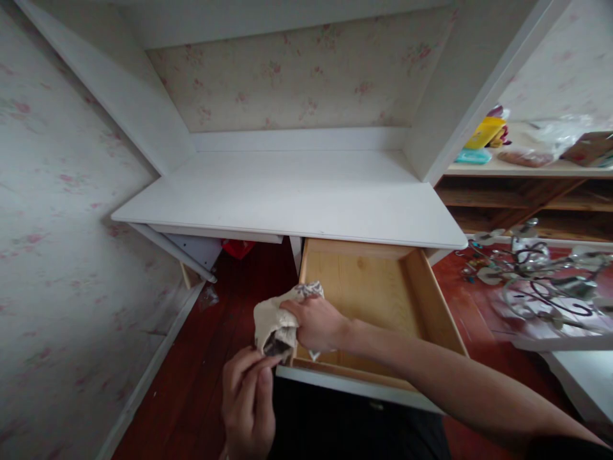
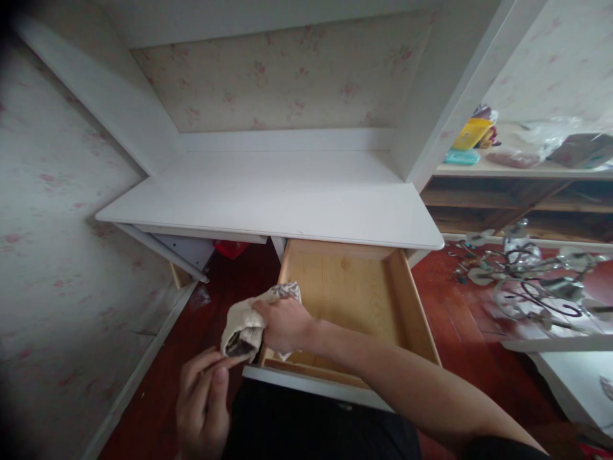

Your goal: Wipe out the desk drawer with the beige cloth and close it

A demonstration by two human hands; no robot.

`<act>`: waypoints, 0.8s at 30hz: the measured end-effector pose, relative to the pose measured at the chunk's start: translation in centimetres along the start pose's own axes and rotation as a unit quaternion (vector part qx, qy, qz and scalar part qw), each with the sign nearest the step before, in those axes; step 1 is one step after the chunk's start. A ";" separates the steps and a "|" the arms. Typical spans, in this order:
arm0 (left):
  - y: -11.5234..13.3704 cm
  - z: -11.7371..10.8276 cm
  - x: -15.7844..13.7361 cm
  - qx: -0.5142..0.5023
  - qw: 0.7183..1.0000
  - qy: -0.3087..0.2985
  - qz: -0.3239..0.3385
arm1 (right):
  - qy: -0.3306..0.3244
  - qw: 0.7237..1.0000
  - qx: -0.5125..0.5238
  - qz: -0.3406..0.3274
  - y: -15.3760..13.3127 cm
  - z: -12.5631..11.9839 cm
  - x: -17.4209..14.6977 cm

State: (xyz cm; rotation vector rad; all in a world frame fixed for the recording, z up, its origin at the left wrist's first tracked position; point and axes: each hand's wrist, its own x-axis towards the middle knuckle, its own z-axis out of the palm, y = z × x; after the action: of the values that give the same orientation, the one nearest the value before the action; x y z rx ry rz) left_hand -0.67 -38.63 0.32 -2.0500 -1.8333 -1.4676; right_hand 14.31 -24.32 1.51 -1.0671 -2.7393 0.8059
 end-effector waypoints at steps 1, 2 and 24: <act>-0.3 -0.4 0.6 0.002 0.999 0.026 -0.026 | -0.019 1.000 0.020 -0.012 -1.1 0.2 -0.7; -0.5 -0.8 1.2 0.004 0.998 0.049 -0.045 | -0.042 0.998 0.036 -0.024 -1.9 0.3 -1.2; -1.8 5.9 1.3 -0.015 0.973 -0.228 -0.014 | -0.131 0.971 0.103 0.171 6.6 -7.5 -21.9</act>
State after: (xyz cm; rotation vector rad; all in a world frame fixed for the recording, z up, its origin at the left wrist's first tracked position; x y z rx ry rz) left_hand 1.29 -33.74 -3.12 -2.5532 -1.9933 -1.0956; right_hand 36.79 -31.24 6.76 -1.5048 -2.6209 1.3357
